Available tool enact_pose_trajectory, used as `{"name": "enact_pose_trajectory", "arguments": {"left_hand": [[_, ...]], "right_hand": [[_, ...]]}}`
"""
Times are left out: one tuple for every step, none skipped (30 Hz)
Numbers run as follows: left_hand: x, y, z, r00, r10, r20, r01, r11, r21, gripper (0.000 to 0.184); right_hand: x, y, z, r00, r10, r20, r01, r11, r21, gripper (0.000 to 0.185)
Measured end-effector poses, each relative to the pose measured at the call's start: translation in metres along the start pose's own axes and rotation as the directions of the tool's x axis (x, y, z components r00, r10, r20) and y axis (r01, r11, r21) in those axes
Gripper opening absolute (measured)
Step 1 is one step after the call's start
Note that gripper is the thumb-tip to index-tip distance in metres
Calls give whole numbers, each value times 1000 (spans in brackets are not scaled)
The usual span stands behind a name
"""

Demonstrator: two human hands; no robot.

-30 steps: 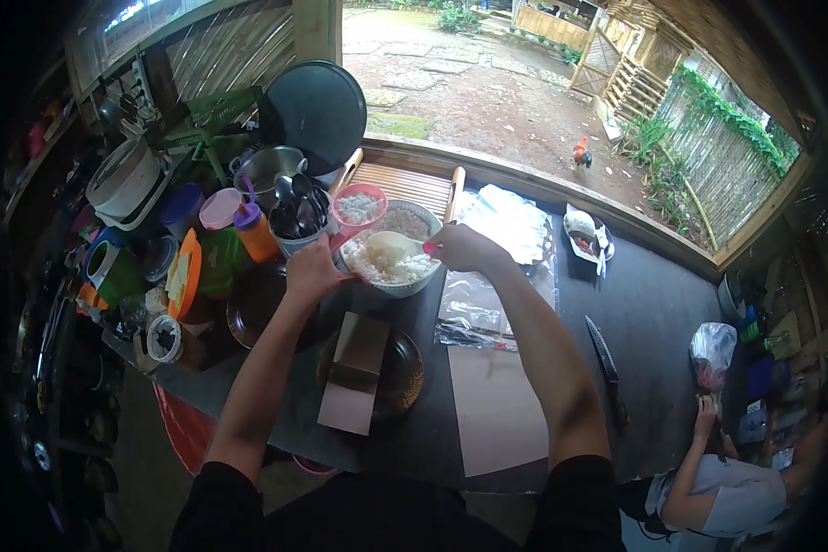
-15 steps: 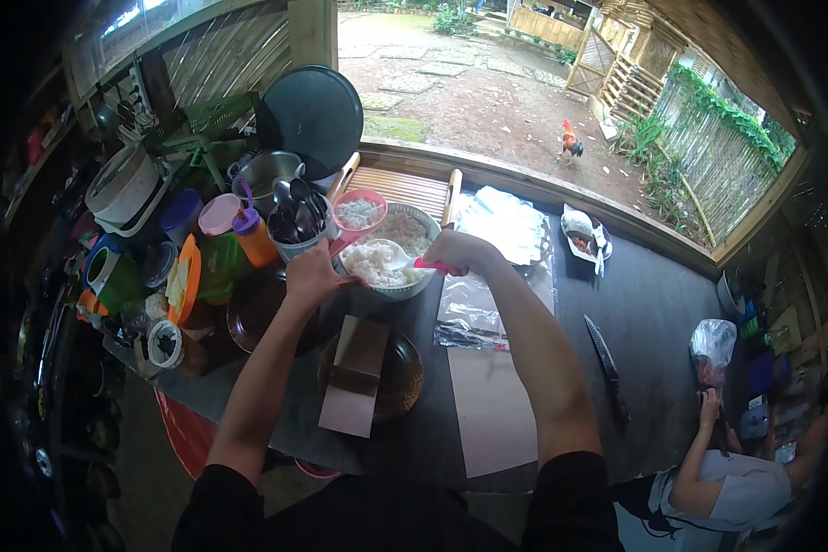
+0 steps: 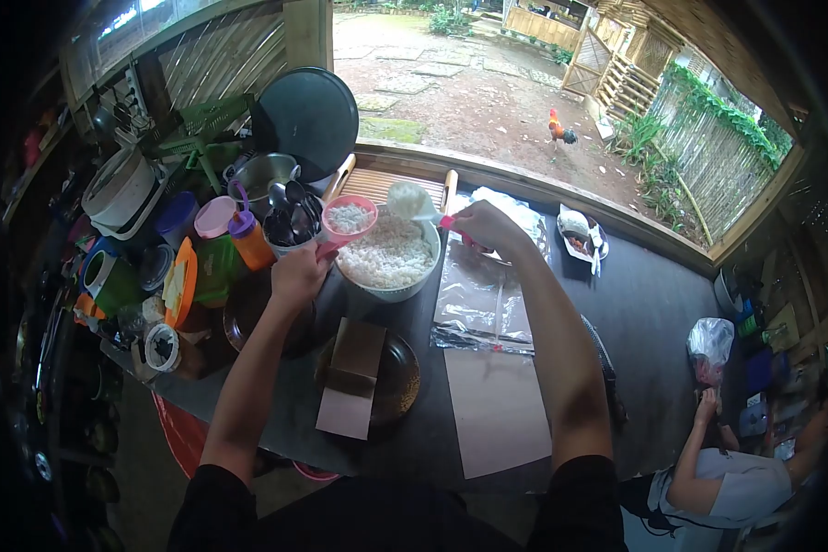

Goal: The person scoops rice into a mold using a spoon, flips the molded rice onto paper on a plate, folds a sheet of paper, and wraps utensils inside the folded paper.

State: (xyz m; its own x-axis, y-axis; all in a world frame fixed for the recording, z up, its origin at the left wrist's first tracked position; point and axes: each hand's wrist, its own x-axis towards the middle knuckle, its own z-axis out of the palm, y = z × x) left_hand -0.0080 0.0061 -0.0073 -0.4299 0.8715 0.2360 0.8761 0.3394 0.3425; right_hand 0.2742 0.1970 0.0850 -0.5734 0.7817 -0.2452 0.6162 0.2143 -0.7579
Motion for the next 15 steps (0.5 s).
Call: {"name": "enact_pose_trajectory", "arguments": {"left_hand": [[1, 0, 2, 999, 8, 39, -9, 1000, 30, 45], [3, 1, 4, 997, 16, 78, -20, 998, 58, 42], [3, 3, 6, 997, 17, 78, -21, 998, 58, 42], [4, 6, 8, 996, 34, 79, -39, 997, 64, 40], [4, 10, 10, 996, 51, 79, -56, 996, 70, 38], [4, 12, 10, 996, 50, 78, -56, 996, 71, 38], [5, 15, 11, 995, 58, 75, -63, 996, 68, 38], [5, 18, 12, 995, 66, 73, -70, 996, 64, 38], [5, 20, 11, 995, 67, 73, -71, 995, 64, 38], [5, 22, 10, 995, 69, 77, -74, 995, 65, 39], [5, 23, 10, 994, 70, 81, -76, 995, 67, 40], [4, 23, 10, 994, 69, 81, -74, 995, 68, 40], [3, 22, 10, 995, 64, 71, -69, 995, 66, 40], [3, 22, 11, 996, 61, 62, -64, 996, 62, 40], [2, 21, 11, 996, 59, 61, -63, 996, 62, 40]], "right_hand": [[2, 0, 1, 999, -23, -23, 23, 1000, -10, 31], [3, -1, 5, 999, -23, -24, 23, 1000, -9, 31], [1, -6, 12, 995, -53, -84, 45, 995, -86, 32], [-4, -16, 21, 986, -87, -141, 63, 985, -163, 34], [-15, -26, 28, 983, -97, -157, 68, 981, -183, 32], [-16, -25, 37, 983, -98, -157, 69, 981, -182, 32], [-16, -21, 45, 934, -292, -204, 178, 878, -443, 32], [-16, -20, 52, 855, -481, -193, 240, 697, -676, 31], [-26, -33, 56, 904, -404, -140, 187, 669, -720, 34], [-29, -36, 60, 904, -403, -142, 186, 669, -719, 34], [-31, -38, 62, 903, -403, -146, 158, 629, -761, 34], [-34, -42, 64, 902, -405, -149, 131, 586, -800, 34], [-37, -46, 61, 902, -406, -147, 133, 586, -800, 34], [-43, -51, 56, 901, -395, -183, 137, 656, -742, 33], [-45, -53, 51, 899, -379, -217, 140, 720, -680, 32]]}}
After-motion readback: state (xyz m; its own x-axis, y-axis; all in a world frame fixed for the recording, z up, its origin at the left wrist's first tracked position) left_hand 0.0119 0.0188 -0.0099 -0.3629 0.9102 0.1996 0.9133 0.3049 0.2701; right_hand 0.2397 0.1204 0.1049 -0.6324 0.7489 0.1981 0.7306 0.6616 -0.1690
